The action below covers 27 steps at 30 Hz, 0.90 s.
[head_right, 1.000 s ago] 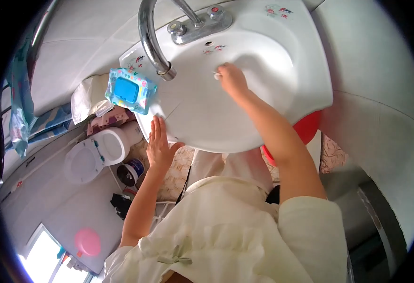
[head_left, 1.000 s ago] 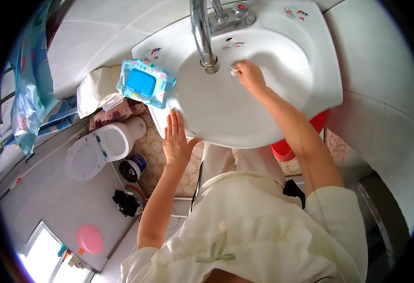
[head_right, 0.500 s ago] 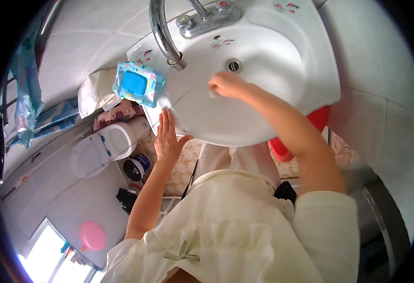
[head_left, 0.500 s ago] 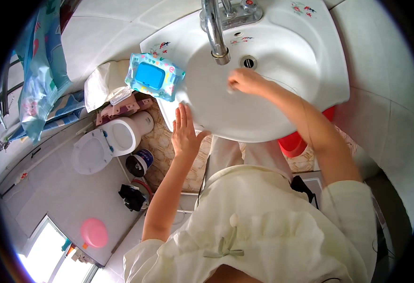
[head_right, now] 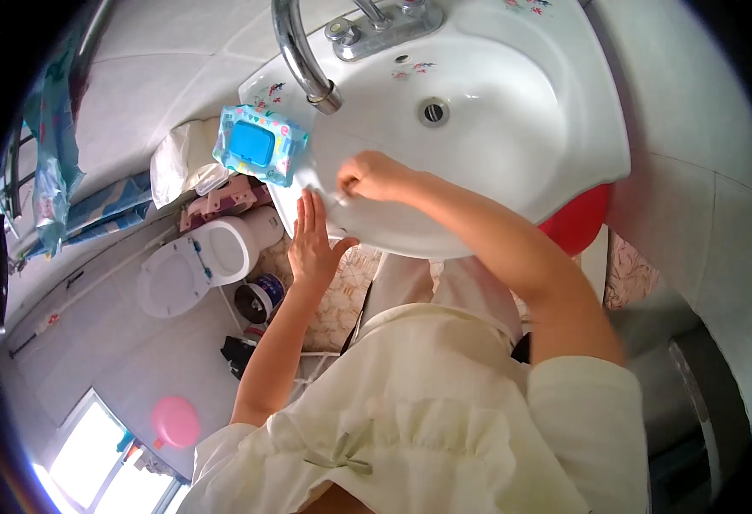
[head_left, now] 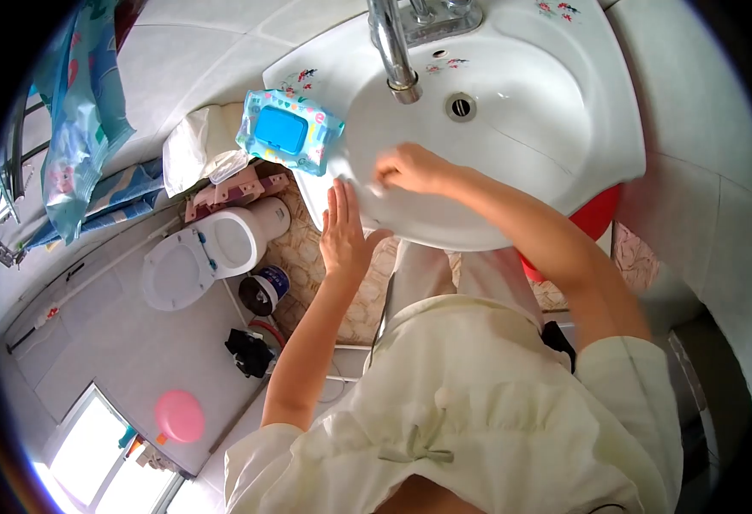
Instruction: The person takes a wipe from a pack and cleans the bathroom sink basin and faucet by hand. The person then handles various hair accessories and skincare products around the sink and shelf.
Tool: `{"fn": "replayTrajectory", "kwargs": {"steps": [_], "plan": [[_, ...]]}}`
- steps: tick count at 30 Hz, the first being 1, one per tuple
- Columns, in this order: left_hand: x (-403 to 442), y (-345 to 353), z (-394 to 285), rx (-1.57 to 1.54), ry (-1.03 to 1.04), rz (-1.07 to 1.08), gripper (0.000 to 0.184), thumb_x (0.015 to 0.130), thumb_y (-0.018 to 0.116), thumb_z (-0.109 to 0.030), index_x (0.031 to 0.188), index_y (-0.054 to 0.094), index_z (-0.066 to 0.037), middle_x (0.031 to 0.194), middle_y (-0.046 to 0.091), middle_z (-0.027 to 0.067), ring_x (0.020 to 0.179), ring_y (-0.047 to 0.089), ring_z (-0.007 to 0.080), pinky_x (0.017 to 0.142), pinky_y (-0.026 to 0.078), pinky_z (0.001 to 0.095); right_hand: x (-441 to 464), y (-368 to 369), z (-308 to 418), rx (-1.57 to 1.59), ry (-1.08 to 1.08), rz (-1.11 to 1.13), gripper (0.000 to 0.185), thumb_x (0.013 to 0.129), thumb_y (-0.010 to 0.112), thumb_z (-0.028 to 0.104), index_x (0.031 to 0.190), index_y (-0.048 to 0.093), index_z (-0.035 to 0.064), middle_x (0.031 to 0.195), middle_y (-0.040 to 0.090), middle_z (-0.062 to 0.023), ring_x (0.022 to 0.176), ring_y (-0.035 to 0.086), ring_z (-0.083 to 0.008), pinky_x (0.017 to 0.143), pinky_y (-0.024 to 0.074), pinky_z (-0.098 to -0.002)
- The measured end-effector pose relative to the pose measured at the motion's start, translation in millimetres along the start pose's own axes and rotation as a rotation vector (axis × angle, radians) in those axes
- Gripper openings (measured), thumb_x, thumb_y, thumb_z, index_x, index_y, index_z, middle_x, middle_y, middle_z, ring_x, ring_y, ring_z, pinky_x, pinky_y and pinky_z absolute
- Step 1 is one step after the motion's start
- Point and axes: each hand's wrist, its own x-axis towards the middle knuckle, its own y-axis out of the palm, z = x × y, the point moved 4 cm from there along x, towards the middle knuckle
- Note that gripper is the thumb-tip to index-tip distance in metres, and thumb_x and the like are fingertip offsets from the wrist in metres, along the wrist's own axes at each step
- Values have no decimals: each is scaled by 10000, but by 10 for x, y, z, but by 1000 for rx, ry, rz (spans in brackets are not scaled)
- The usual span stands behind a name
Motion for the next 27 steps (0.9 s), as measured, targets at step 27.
{"fn": "replayTrajectory", "kwargs": {"steps": [27], "plan": [[-8, -14, -5, -40, -22, -9, 1019, 673, 745, -410, 1426, 188, -9, 1493, 189, 176, 1360, 249, 324, 1062, 320, 407, -1345, -1351, -219, 462, 479, 47, 201, 770, 508, -32, 949, 597, -14, 845, 619, -33, 773, 583, -129, 710, 481, -285]]}}
